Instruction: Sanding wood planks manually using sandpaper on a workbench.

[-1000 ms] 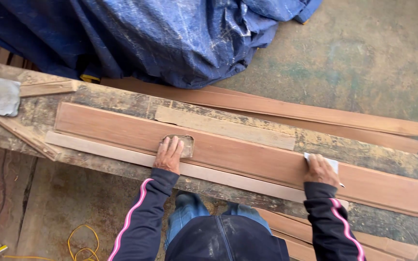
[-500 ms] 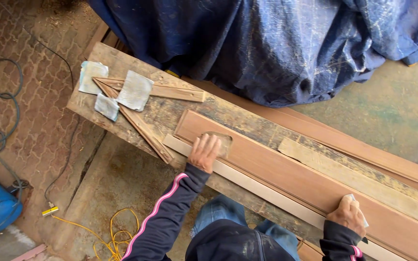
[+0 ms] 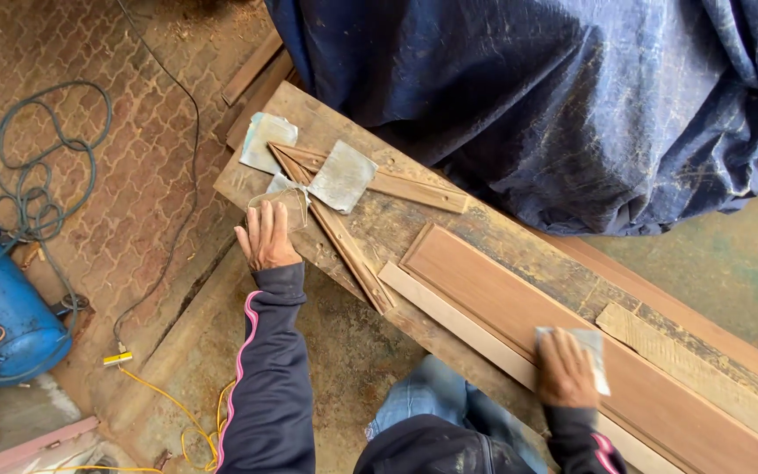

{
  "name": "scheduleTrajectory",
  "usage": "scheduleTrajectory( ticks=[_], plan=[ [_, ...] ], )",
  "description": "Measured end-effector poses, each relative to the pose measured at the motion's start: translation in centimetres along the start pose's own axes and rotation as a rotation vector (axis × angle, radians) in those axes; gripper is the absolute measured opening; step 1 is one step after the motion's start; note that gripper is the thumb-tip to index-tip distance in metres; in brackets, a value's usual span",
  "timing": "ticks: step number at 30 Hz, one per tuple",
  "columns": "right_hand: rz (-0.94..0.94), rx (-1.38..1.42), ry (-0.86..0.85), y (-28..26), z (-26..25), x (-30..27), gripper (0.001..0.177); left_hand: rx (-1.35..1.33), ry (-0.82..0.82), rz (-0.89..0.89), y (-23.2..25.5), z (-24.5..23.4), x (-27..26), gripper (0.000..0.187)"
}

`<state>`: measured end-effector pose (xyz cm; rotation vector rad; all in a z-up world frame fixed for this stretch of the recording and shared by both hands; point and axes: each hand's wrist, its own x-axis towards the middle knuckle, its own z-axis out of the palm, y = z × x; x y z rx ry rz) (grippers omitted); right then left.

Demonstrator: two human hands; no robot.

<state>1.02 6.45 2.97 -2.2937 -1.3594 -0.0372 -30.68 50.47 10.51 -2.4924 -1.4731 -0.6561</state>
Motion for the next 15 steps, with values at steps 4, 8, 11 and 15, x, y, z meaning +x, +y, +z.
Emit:
scheduleTrajectory(
  ticks=[4,8,11,15],
  plan=[
    [0.137,-0.124,0.031,6.5,-2.0,-5.7,0.056,-0.035,0.051,0.021,-4.3,0.8,1.4,0.05],
    [0.307,-0.24,0.163,7.2,1.3,-7.8,0.035,-0.035,0.053,-0.039,-9.7,5.1,5.6,0.05],
    [0.392,-0.324,0.25,-1.0,6.0,-1.9,0.03,0.007,0.076,-0.054,-14.0,9.1,10.4,0.049],
    [0.244,-0.218,0.238,-16.2,12.4,9.0,0.034,0.151,-0.065,0.044,-16.3,9.5,14.6,0.049]
  ],
)
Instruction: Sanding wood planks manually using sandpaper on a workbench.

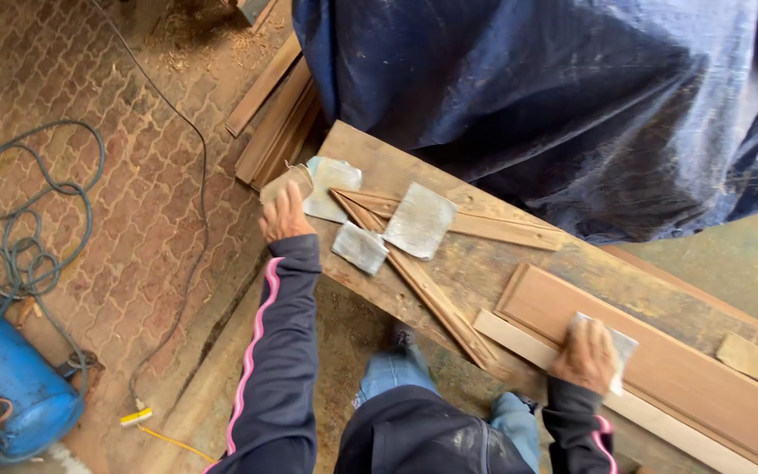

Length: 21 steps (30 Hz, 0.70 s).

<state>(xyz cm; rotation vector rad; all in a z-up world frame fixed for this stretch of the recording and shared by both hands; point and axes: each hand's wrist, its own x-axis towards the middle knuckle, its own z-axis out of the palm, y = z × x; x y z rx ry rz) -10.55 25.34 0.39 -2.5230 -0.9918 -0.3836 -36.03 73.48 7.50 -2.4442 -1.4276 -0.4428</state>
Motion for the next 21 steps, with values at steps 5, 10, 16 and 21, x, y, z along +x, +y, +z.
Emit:
scheduleTrajectory(
  ticks=[5,10,16,21],
  plan=[
    [-0.006,-0.072,-0.101,-12.6,1.3,1.8,0.041,-0.108,-0.221,0.127,-1.3,5.0,-0.9,0.045],
    [-0.104,0.05,-0.189,-12.8,0.4,2.3,0.051,-0.457,-0.411,0.133,-2.6,2.1,-0.4,0.057],
    [0.075,0.096,-0.224,-14.8,4.5,1.0,0.043,-0.43,-0.286,0.206,-2.8,1.5,1.7,0.063],
    [-0.078,0.25,-0.367,-16.3,2.7,2.5,0.057,-0.786,-0.064,0.288,2.5,-1.2,1.0,0.048]
  ],
)
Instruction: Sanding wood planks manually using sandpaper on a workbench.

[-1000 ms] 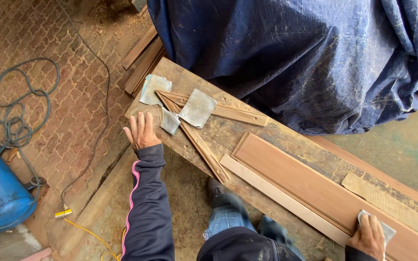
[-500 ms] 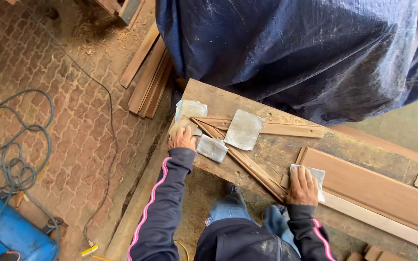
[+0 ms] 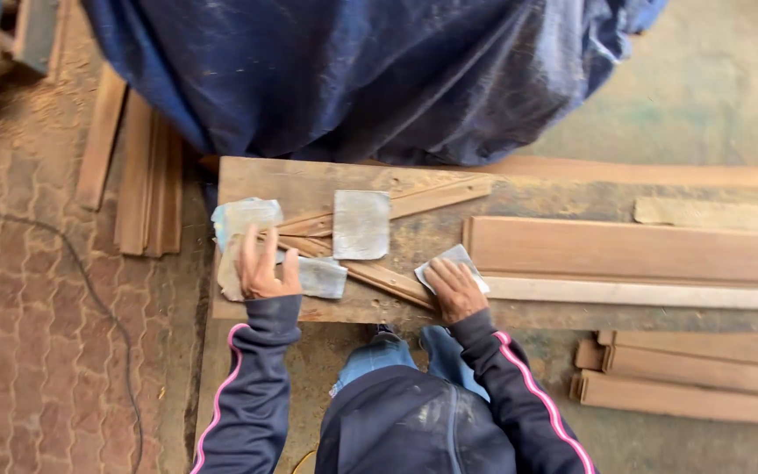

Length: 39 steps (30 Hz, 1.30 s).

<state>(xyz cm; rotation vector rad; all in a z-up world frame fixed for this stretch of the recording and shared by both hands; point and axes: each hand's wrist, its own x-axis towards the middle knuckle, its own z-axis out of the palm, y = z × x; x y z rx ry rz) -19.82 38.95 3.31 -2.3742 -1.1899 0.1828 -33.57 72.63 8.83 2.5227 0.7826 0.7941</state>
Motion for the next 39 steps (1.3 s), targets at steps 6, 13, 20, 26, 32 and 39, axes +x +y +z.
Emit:
scheduleTrajectory(
  ticks=[6,13,20,26,32,39],
  plan=[
    [0.338,0.114,0.55,3.4,-6.3,-7.4,0.048,-0.889,-0.568,-0.496,10.4,13.4,-5.8,0.055],
    [0.713,0.297,1.008,7.3,-6.3,-18.4,0.024,-0.378,-0.681,0.201,22.5,22.4,-4.7,0.118],
    [0.915,0.279,0.996,7.8,-9.8,-25.0,0.026,0.344,-1.073,0.473,30.6,20.4,1.4,0.132],
    [1.049,0.515,1.09,14.6,-4.5,-33.0,0.024,0.4,-1.12,0.401,30.6,22.7,2.9,0.103],
    [1.114,1.227,1.294,21.5,-3.8,-30.9,0.025,0.034,-1.159,0.383,27.3,24.8,4.6,0.047],
    [0.907,1.451,1.351,23.8,-8.1,-23.8,0.025,-0.389,-1.385,0.014,20.2,19.5,6.1,0.036]
  ],
)
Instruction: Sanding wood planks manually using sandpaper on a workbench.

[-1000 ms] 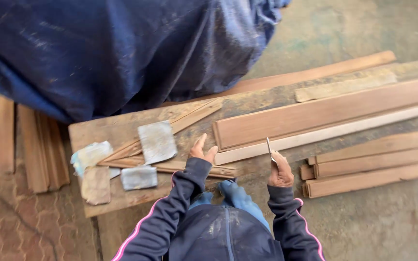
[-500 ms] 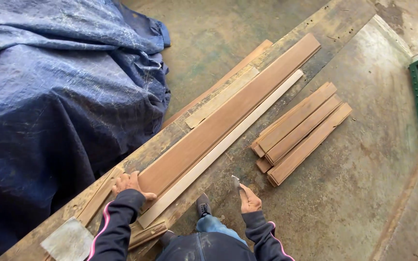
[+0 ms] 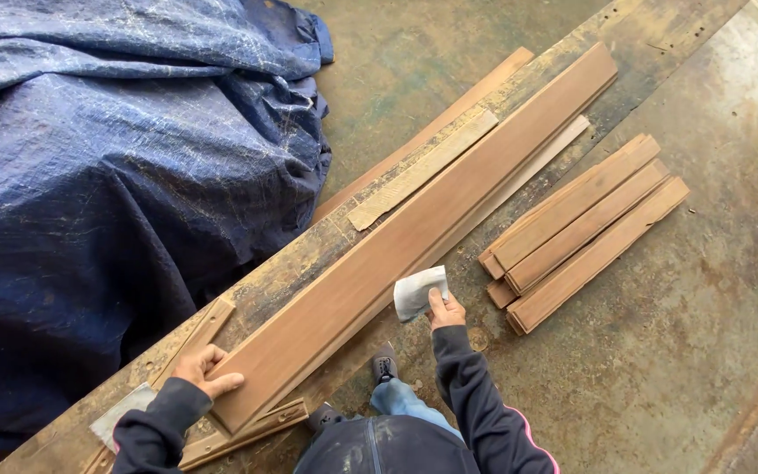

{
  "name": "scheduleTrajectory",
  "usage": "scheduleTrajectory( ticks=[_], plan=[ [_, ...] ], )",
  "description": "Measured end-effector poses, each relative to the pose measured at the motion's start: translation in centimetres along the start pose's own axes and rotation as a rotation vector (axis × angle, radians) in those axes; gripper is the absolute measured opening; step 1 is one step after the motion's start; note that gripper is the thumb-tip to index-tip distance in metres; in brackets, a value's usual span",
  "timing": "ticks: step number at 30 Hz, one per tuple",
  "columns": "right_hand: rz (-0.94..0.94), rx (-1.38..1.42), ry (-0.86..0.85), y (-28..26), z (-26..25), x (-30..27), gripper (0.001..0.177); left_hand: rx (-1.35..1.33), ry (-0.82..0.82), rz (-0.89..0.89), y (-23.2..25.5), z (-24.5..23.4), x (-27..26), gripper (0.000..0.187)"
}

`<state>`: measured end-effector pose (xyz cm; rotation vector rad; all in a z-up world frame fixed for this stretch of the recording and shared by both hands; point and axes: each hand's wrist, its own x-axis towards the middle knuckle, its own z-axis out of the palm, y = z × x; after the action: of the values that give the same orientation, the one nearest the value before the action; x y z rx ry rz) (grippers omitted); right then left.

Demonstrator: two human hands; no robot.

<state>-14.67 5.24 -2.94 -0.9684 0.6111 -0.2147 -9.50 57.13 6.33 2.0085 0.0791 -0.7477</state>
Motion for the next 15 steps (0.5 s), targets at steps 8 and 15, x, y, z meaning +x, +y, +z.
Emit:
scheduleTrajectory(
  ticks=[8,15],
  plan=[
    [-0.079,-0.39,-0.024,1.6,-1.6,-1.4,0.024,0.302,0.259,0.152,-7.7,2.8,-8.9,0.045],
    [-0.913,-1.091,-0.081,-10.1,11.4,-6.6,0.025,0.056,0.606,-0.256,-4.9,6.3,-17.6,0.035]
  ],
)
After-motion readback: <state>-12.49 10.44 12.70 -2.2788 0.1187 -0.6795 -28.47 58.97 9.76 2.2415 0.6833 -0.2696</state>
